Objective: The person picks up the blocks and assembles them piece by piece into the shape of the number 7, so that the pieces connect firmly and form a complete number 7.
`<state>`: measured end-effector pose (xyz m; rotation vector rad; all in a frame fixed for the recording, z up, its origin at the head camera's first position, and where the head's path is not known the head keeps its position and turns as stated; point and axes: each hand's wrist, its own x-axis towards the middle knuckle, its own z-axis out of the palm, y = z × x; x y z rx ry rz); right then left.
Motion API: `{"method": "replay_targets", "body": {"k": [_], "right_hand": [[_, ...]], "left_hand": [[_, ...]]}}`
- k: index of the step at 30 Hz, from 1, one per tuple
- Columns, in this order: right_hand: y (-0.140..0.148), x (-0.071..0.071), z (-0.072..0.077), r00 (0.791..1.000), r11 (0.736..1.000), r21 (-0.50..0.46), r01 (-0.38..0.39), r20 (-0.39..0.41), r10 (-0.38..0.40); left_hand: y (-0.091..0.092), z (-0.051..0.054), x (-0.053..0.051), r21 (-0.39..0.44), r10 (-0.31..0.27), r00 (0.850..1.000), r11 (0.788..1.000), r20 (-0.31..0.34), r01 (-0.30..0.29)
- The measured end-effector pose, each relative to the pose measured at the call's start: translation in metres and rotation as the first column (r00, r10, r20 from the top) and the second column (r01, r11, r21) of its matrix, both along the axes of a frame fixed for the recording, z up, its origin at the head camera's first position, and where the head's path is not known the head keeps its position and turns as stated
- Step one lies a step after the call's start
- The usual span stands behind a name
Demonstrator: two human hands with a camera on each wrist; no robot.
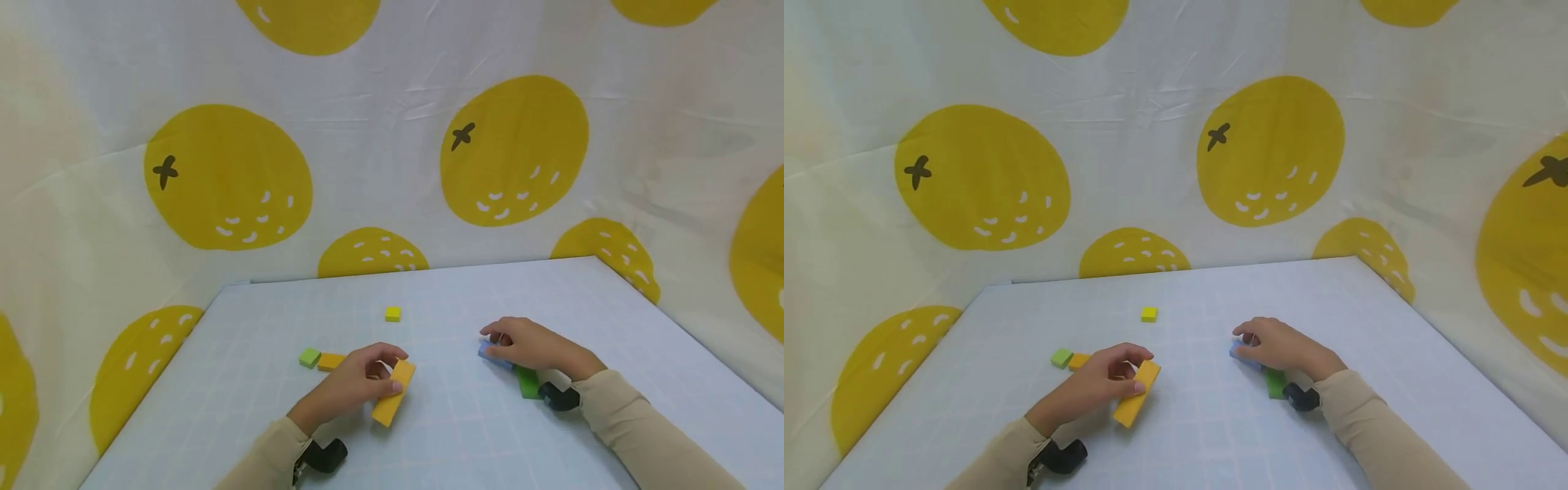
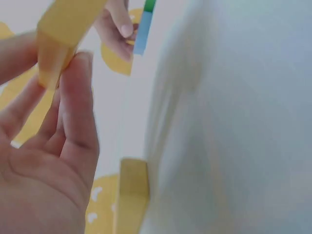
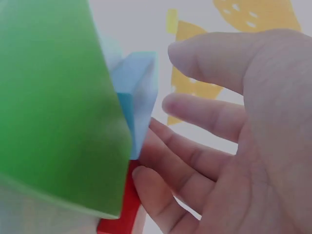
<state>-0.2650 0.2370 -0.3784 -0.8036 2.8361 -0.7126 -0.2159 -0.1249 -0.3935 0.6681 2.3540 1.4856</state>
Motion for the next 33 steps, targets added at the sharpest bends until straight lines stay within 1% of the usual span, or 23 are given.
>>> {"method": "replay_targets", "body": {"k": [3, 5, 9, 12, 14, 17, 20, 24, 28, 30, 33], "right_hand": [[0.002, -0.001, -0.001, 1.000, 1.000, 0.000, -0.005, 0.010, 0.005], [0.001, -0.003, -0.001, 1.000, 1.000, 0.005, -0.009, 0.000, 0.009], [0.001, -0.005, -0.002, 1.000, 1.000, 0.004, 0.003, 0.000, -0.003], [0.001, -0.004, -0.002, 1.000, 1.000, -0.005, 0.020, 0.016, -0.020], [0.001, -0.003, -0.002, 0.999, 0.999, -0.020, 0.027, 0.030, -0.026], [0.001, -0.002, -0.001, 0.998, 0.999, -0.032, 0.031, 0.049, -0.030], [0.002, -0.002, 0.000, 0.998, 0.999, -0.042, 0.029, 0.056, -0.026], [0.002, -0.003, 0.000, 0.999, 0.999, -0.043, 0.018, 0.049, -0.016], [0.002, -0.003, -0.001, 0.999, 0.999, -0.043, 0.019, 0.047, -0.017], [0.002, -0.002, -0.002, 0.999, 0.999, -0.043, 0.023, 0.048, -0.021], [0.003, -0.002, -0.004, 0.998, 0.999, -0.041, 0.031, 0.047, -0.029]], "left_hand": [[0.007, 0.003, -0.001, 0.017, 0.022, 0.999, 1.000, -0.040, -0.022], [0.011, 0.004, -0.002, 0.030, 0.032, 0.999, 0.999, -0.043, -0.030], [0.019, 0.005, -0.006, 0.070, 0.037, 0.999, 0.997, 0.011, -0.038], [0.023, 0.005, -0.008, 0.121, 0.023, 0.998, 0.992, 0.056, -0.029], [0.025, 0.005, -0.009, 0.164, 0.009, 0.996, 0.986, 0.090, -0.024], [0.027, 0.005, -0.008, 0.205, 0.000, 0.990, 0.978, 0.138, -0.028], [0.028, 0.005, -0.007, 0.212, 0.011, 0.984, 0.976, 0.177, -0.049], [0.029, 0.005, -0.006, 0.210, 0.046, 0.976, 0.973, 0.213, -0.092], [0.030, 0.003, -0.004, 0.214, 0.074, 0.967, 0.968, 0.245, -0.128], [0.031, 0.001, -0.003, 0.215, 0.075, 0.964, 0.968, 0.253, -0.132], [0.032, -0.001, -0.001, 0.231, 0.057, 0.962, 0.965, 0.268, -0.121]]}}
